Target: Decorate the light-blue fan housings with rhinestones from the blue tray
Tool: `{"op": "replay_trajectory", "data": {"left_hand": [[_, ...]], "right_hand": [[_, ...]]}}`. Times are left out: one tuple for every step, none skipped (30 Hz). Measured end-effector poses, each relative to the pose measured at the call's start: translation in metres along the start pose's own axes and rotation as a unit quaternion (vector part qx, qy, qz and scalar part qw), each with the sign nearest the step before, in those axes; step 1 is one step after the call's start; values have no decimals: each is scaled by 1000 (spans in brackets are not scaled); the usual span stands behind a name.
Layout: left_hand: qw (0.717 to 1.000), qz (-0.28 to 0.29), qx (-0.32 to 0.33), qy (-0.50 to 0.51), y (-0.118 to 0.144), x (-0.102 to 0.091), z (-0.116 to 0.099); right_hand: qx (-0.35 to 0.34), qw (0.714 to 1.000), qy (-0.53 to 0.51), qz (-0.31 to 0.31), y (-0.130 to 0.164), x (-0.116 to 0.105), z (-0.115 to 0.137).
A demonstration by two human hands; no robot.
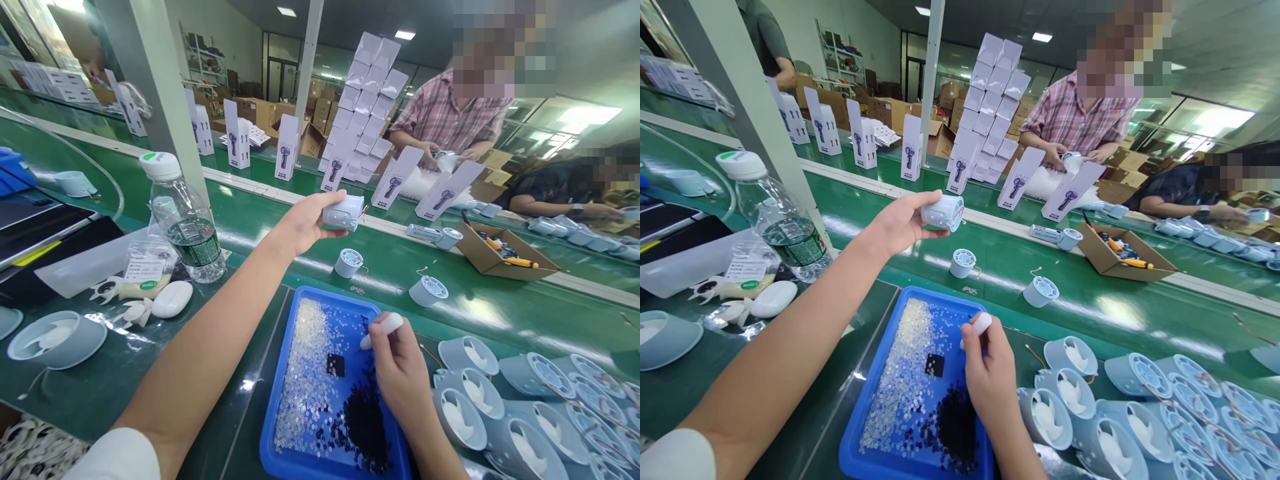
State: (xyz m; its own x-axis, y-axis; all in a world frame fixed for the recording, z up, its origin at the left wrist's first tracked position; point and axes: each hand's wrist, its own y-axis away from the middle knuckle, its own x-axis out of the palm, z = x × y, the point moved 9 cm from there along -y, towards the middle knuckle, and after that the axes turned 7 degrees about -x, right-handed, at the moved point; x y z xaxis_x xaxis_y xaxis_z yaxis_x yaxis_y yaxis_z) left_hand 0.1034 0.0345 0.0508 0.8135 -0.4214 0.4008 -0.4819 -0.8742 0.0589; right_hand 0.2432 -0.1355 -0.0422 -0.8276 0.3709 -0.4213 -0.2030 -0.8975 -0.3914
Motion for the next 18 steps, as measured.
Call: {"op": "replay_trajectory", "data": {"left_hand": [[1000, -2, 0, 10, 0, 0, 0], [1000, -11, -1, 18, -1, 0, 0], [999, -25, -3, 23, -1, -2, 1], [999, -41, -4, 25, -2, -5, 2], [998, -56, -7, 26, -2, -7, 3], [997, -69, -11, 25, -3, -9, 5], [997, -77, -16, 25, -3, -11, 7], [996, -79, -21, 25, -4, -11, 9], [996, -77, -28, 26, -5, -10, 11], [996, -73, -32, 28, -6, -9, 14], [997, -69, -34, 31, -7, -7, 16], [996, -69, -35, 33, -7, -5, 17], [996, -72, -36, 33, -7, -3, 19], [996, -75, -40, 32, -7, -1, 21], [995, -76, -50, 32, -7, 1, 25], [995, -75, -64, 34, -6, 4, 29], [994, -70, -77, 35, -6, 7, 34], [994, -60, -88, 33, -6, 10, 38]], "right_hand": [[-11, 1000, 8, -1, 1, -1, 2], [-25, 1000, 12, -8, 2, -2, 4], [-40, 999, 12, -16, 3, -4, 7], [-56, 998, 7, -22, 4, -5, 11], [-75, 997, -1, -25, 6, -5, 16], [-93, 995, -10, -22, 6, -5, 20], [-110, 994, -17, -10, 7, -2, 25], [-123, 992, -21, 12, 7, 3, 29], [-131, 990, -20, 42, 7, 9, 32], [-134, 988, -18, 72, 8, 15, 34], [-133, 987, -15, 92, 8, 20, 34], [-133, 986, -16, 98, 8, 21, 34], [-135, 987, -22, 87, 8, 19, 34], [-137, 988, -35, 60, 8, 14, 34], [-140, 989, -51, 20, 8, 7, 33], [-140, 987, -70, -26, 8, -2, 31], [-137, 984, -89, -75, 10, -11, 28], [-134, 977, -107, -123, 11, -20, 25]]}}
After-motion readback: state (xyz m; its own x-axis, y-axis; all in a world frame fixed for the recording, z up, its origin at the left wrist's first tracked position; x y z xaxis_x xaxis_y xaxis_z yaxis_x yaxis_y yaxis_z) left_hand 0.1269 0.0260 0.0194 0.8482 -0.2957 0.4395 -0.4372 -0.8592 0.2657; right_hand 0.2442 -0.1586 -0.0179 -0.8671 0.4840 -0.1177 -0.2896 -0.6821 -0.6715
